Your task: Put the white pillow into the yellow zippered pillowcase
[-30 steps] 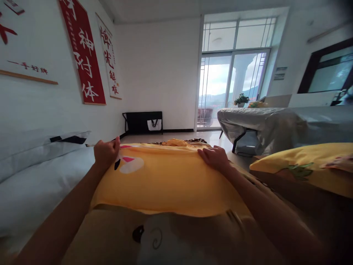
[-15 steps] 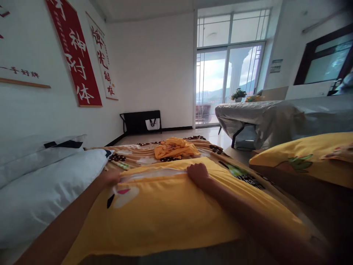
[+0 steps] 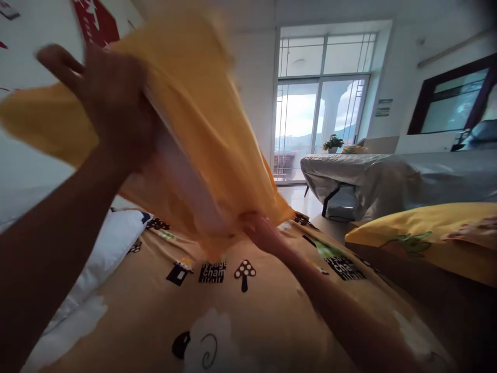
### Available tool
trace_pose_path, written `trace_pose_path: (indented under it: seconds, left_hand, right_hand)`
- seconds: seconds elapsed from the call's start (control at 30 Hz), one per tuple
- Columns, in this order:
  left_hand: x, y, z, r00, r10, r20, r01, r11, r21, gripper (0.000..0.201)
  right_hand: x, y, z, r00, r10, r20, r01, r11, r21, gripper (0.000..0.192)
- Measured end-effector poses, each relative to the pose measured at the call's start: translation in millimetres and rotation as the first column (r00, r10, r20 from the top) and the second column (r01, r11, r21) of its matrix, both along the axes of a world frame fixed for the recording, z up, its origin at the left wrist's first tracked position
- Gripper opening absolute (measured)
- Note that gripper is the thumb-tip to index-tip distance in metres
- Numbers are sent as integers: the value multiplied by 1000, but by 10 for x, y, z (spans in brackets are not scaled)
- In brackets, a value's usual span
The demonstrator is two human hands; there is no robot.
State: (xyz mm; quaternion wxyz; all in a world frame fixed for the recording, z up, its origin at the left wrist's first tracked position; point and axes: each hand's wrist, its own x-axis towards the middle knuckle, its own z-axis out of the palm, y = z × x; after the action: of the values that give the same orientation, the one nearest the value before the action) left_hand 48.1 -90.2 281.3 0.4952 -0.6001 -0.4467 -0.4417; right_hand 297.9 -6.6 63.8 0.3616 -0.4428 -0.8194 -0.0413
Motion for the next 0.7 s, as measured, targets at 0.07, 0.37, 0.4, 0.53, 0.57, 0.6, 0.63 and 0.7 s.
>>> trace_pose_path:
  seconds: [0.07, 0.37, 0.4, 0.53, 0.57, 0.6, 0.63, 0.7]
  left_hand:
    - [209, 41, -264, 978, 5, -207, -8, 1000, -14, 52]
    - [786, 370, -967, 736, -127, -665, 261, 960, 106, 20]
    - [782, 326, -933, 738, -204, -643, 284, 959, 21, 25]
    - [592, -10, -672, 735, -607, -302, 379, 737, -560, 42]
    - [504, -111, -584, 749, -638, -180, 394, 647, -653, 39]
    - [403, -208, -493, 776, -625, -83, 415, 606, -679, 35]
    - [291, -294, -399, 815, -579, -37, 422, 636, -646, 33]
    - [44, -430, -220, 909, -413, -61, 342, 820, -459, 48]
  right_hand:
    - [107, -64, 222, 991, -12, -131, 17, 999, 35, 21]
    - [663, -476, 1157, 921, -239, -307, 377, 743, 553, 47]
    - [697, -432, 1175, 935, -222, -276, 339, 787, 516, 48]
    - [838, -290, 1296, 965, -44, -259, 115, 958, 264, 57]
    - [863, -295, 1356, 968, -4, -250, 51, 982, 180, 56]
    - [879, -319, 1427, 974, 20, -226, 2, 995, 95, 53]
    - [889, -358, 1505, 983, 24, -183, -20, 999, 28, 49]
    - [893, -463, 1660, 998, 4, -68, -6, 1000, -21, 45]
